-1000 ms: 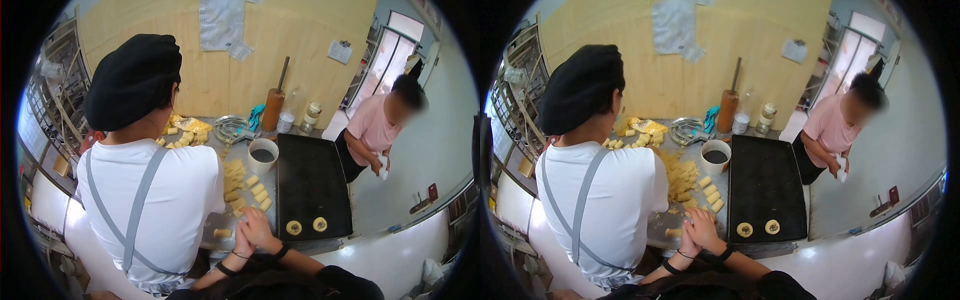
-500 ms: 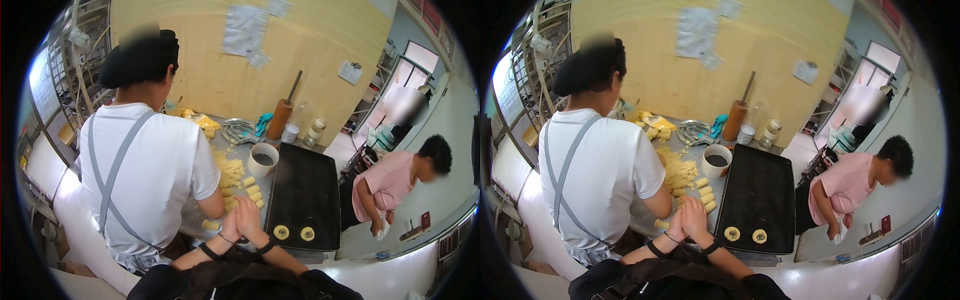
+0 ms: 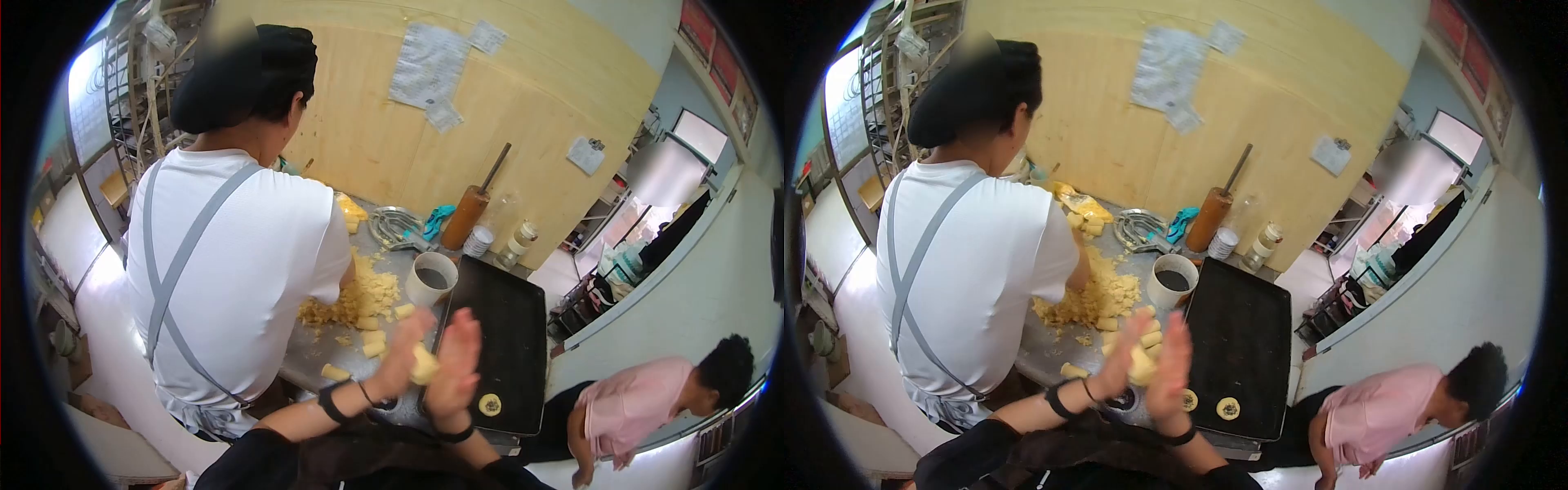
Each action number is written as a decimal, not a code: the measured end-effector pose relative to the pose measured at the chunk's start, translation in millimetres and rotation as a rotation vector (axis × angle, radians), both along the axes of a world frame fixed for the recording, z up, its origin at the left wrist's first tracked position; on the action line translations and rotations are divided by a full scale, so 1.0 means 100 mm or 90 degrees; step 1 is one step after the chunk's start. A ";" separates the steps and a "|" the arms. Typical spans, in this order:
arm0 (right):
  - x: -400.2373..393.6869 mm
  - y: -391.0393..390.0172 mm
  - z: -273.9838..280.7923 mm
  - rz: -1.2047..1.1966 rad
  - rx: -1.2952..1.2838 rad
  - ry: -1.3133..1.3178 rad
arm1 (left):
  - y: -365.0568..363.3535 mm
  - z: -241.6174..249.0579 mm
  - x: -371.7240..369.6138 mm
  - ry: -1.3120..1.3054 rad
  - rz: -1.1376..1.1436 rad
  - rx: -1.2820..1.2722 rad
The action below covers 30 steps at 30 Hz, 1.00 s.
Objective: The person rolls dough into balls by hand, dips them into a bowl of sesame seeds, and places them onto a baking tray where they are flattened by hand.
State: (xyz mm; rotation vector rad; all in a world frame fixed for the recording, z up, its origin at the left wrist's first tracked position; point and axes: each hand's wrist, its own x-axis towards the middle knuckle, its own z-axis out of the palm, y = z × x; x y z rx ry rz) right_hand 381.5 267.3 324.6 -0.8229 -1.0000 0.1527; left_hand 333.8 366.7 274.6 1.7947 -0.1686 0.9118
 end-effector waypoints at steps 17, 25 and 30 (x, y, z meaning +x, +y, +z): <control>-0.21 -0.07 -0.14 0.116 -0.181 0.075 | -0.11 0.75 -0.16 -0.088 -0.018 -0.212; 0.20 -0.05 0.05 -0.012 -0.099 0.060 | -0.40 0.45 -0.26 0.025 -0.107 -0.025; -0.15 -0.29 -0.08 0.000 -0.185 -0.046 | -0.22 0.47 -0.10 -0.031 -0.007 -0.096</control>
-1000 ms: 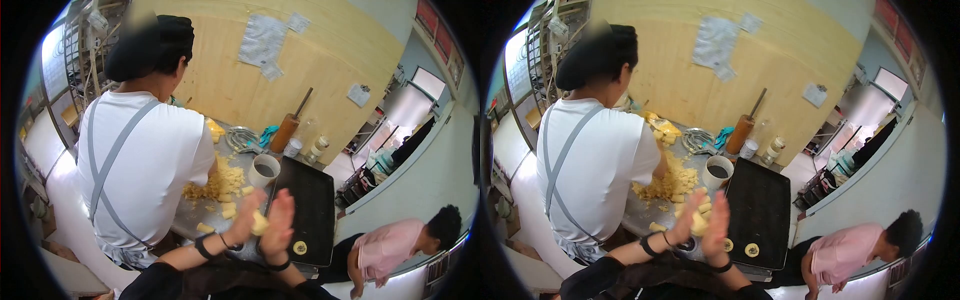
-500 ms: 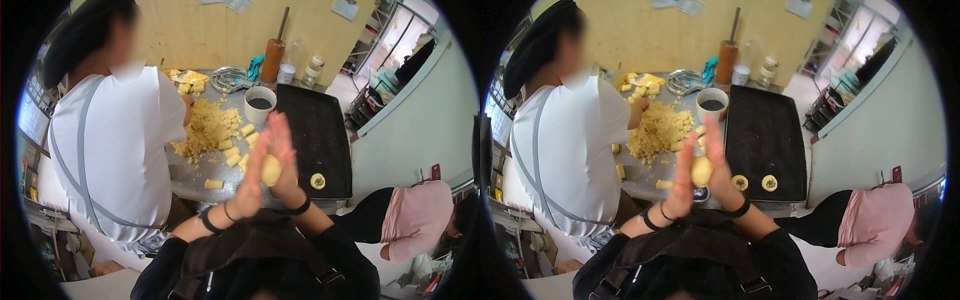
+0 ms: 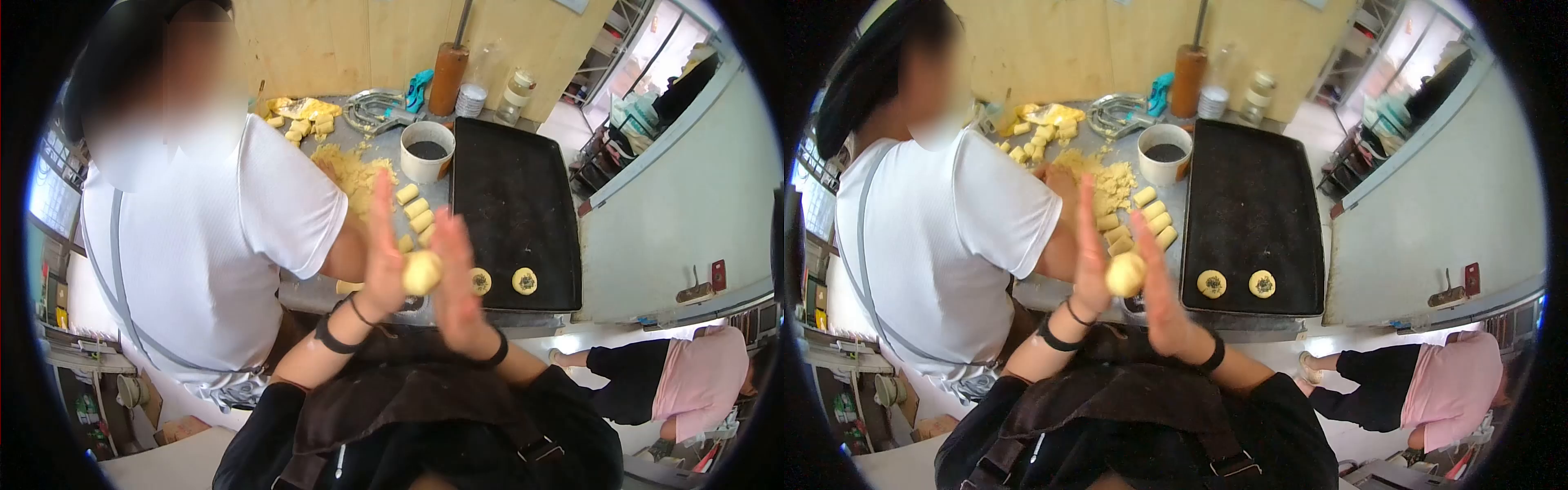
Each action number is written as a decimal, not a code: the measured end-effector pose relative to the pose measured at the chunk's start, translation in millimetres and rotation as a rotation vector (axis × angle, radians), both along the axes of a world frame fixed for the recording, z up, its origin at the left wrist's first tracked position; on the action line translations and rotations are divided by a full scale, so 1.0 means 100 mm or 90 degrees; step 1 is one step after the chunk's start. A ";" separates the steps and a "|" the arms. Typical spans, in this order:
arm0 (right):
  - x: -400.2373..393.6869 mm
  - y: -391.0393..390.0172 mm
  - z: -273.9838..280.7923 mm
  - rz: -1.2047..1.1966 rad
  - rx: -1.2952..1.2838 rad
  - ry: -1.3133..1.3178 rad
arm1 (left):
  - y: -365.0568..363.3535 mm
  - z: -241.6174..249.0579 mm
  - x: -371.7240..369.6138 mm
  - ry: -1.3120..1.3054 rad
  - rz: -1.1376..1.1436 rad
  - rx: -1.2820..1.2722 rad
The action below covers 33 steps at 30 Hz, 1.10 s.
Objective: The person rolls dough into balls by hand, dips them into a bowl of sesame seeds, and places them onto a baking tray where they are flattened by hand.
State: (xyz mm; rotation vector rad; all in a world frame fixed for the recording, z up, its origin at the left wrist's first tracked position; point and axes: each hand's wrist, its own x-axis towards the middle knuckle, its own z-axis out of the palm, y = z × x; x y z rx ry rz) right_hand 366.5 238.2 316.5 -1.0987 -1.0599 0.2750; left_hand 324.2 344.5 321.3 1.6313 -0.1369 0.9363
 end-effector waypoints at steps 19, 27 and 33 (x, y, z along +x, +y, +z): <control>-0.04 0.06 -0.22 0.096 -0.016 0.126 | -0.04 0.04 0.05 -0.063 -0.099 -0.173; 0.17 -0.03 -0.16 -0.009 -0.068 0.231 | -0.23 -0.05 0.00 -0.037 -0.041 -0.045; 0.24 -0.13 0.10 -0.100 0.115 0.262 | -0.39 -0.25 -0.11 0.070 -0.116 -0.121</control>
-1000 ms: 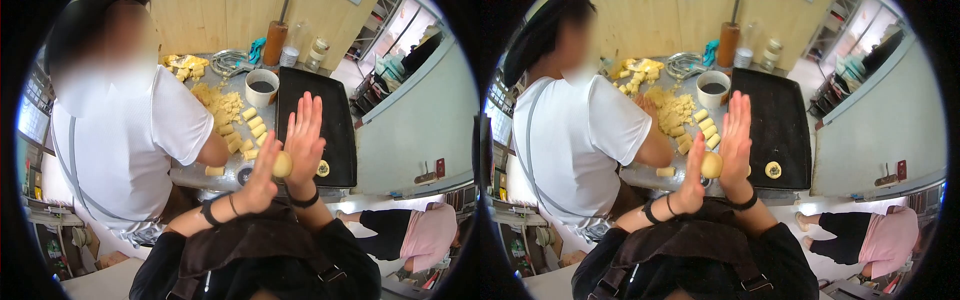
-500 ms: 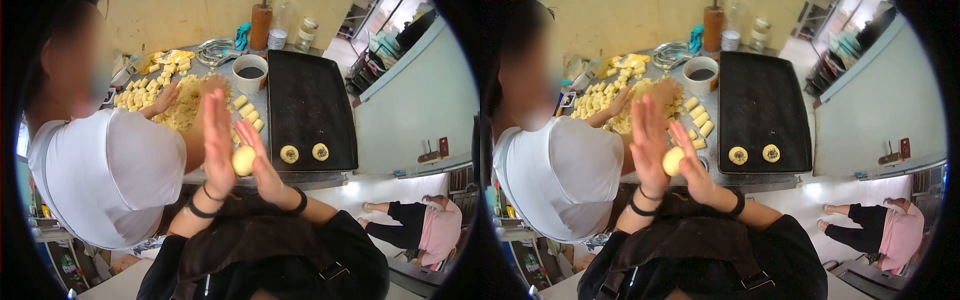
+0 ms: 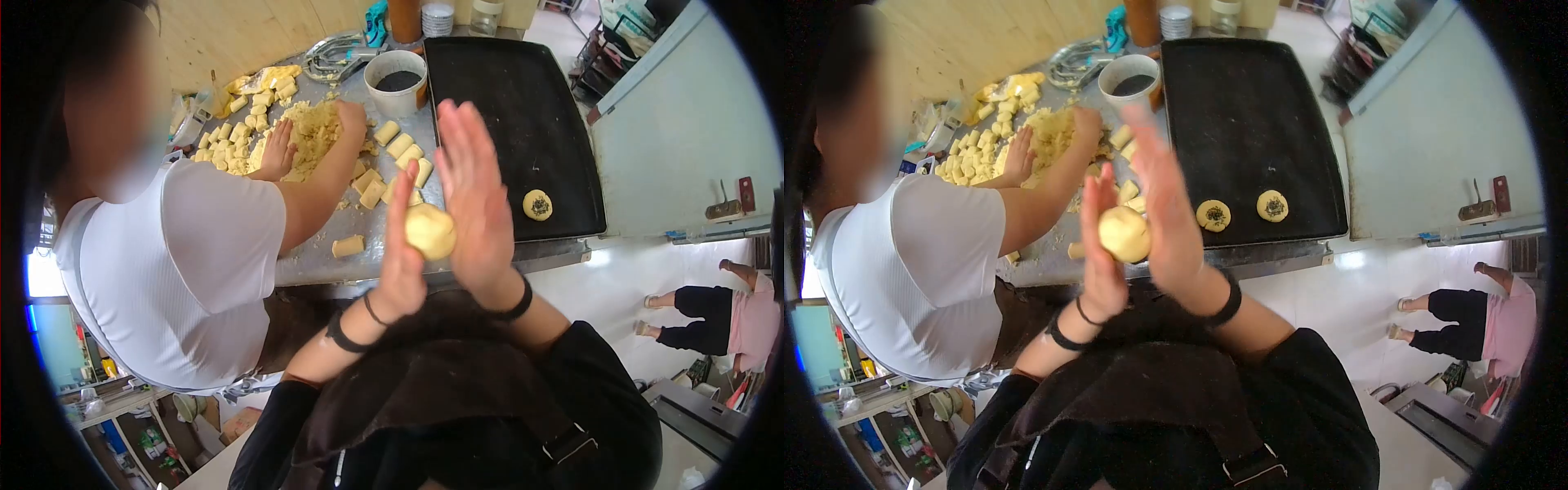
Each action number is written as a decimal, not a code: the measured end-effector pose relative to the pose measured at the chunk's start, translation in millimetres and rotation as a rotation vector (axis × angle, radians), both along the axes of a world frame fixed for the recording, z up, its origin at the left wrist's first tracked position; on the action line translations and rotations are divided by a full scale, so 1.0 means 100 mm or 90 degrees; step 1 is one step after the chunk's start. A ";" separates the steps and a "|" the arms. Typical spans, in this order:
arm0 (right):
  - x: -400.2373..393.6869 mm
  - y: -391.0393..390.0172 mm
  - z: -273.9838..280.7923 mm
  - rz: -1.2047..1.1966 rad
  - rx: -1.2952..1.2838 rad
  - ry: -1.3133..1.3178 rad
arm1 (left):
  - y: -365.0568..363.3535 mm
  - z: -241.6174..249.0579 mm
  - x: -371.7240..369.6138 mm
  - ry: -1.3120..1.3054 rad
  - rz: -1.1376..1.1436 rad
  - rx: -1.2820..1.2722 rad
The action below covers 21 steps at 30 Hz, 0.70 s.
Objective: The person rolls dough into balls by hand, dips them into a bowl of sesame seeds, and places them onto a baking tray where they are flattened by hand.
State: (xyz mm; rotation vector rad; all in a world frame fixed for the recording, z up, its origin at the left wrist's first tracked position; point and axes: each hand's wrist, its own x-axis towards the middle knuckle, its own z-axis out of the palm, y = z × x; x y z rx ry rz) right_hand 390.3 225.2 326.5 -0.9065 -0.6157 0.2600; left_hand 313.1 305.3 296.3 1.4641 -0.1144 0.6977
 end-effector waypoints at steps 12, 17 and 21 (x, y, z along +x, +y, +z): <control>-0.04 0.16 -0.50 -0.035 -0.157 -0.331 | 0.18 -0.74 -0.36 0.351 -0.110 -0.330; -0.04 0.11 -0.74 -0.003 -0.117 -0.196 | 0.51 -0.87 -0.59 0.436 -0.071 -0.379; 0.12 -0.28 -0.86 -0.059 -0.216 -0.094 | 0.67 -1.20 -0.58 0.490 0.098 -0.045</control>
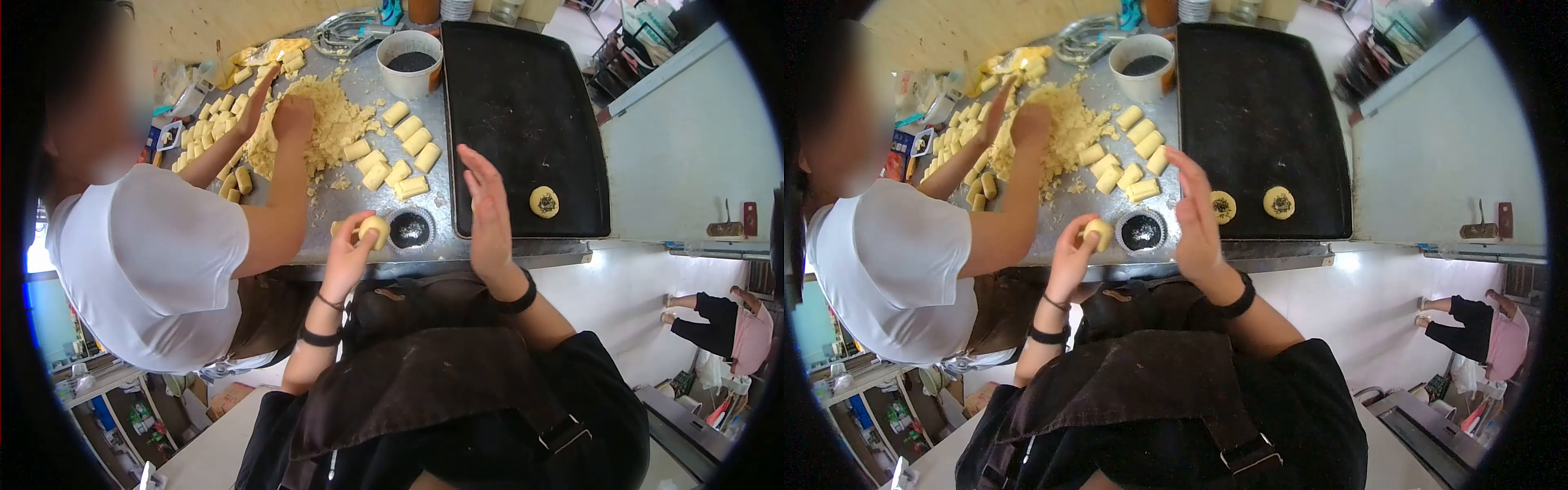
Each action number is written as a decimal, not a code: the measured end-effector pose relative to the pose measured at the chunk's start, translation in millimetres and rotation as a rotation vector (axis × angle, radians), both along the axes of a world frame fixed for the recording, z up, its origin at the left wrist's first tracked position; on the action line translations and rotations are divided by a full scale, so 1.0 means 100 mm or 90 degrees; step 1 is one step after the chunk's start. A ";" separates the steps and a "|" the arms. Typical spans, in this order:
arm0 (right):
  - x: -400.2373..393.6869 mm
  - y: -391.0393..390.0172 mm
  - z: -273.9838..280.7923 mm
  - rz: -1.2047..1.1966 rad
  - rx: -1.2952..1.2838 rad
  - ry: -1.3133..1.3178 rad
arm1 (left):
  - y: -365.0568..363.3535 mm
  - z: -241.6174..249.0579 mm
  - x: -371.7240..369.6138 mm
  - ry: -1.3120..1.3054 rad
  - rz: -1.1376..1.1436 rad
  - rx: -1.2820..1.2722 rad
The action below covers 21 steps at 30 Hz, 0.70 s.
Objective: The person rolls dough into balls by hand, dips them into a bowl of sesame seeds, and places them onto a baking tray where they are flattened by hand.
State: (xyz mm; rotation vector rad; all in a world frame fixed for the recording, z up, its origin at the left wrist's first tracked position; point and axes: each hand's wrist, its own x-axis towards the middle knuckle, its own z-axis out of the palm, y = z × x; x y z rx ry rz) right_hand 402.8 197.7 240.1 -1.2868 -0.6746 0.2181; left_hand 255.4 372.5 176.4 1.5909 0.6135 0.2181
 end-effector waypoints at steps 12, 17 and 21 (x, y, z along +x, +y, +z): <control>0.23 -0.48 -0.13 -0.114 0.007 -0.062 | -0.20 -0.53 0.56 0.078 -0.388 0.572; 0.26 -0.59 -0.21 -0.124 -0.014 -0.056 | -0.11 -0.59 0.61 0.125 -0.455 0.575; 0.32 -0.56 -0.18 -0.020 -0.251 -0.191 | 0.09 -0.43 0.62 0.050 -0.322 0.139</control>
